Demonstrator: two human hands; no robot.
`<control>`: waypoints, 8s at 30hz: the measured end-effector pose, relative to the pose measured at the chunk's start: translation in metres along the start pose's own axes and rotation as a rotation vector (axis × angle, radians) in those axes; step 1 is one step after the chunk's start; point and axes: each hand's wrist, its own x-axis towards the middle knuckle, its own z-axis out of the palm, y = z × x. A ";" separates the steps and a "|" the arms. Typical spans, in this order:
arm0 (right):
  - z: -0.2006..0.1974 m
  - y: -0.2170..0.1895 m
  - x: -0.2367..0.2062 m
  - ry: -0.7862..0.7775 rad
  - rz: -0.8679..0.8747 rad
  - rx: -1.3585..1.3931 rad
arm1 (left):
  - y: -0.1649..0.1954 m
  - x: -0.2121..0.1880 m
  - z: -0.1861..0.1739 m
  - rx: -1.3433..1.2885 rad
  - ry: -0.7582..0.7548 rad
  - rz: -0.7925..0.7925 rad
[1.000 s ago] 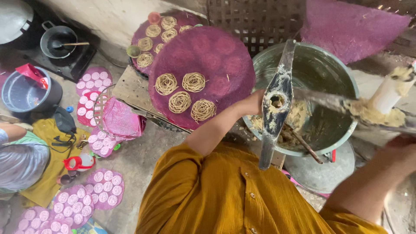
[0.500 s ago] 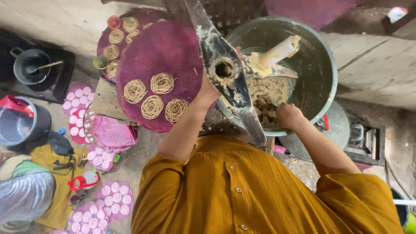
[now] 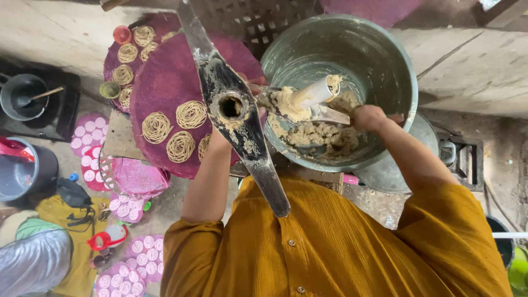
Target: The person uses a manual noodle press to extrude dough into thin strands, forming spiral-shaped noodles on a purple mat. They repeatedly load dough into the press, push the plunger, and scrape excess dough from the tool, arranging the finished noodles in neat rows.
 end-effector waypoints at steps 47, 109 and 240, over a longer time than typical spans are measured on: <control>0.016 0.033 -0.015 -0.321 -0.266 0.661 | 0.057 0.017 -0.017 -0.006 0.056 0.014; -0.224 -0.033 -0.248 1.132 -0.292 -0.710 | -0.044 0.096 0.060 0.932 -0.162 -0.432; -0.090 -0.021 -0.152 1.445 -0.037 0.509 | -0.058 0.111 0.066 0.929 -0.074 -0.454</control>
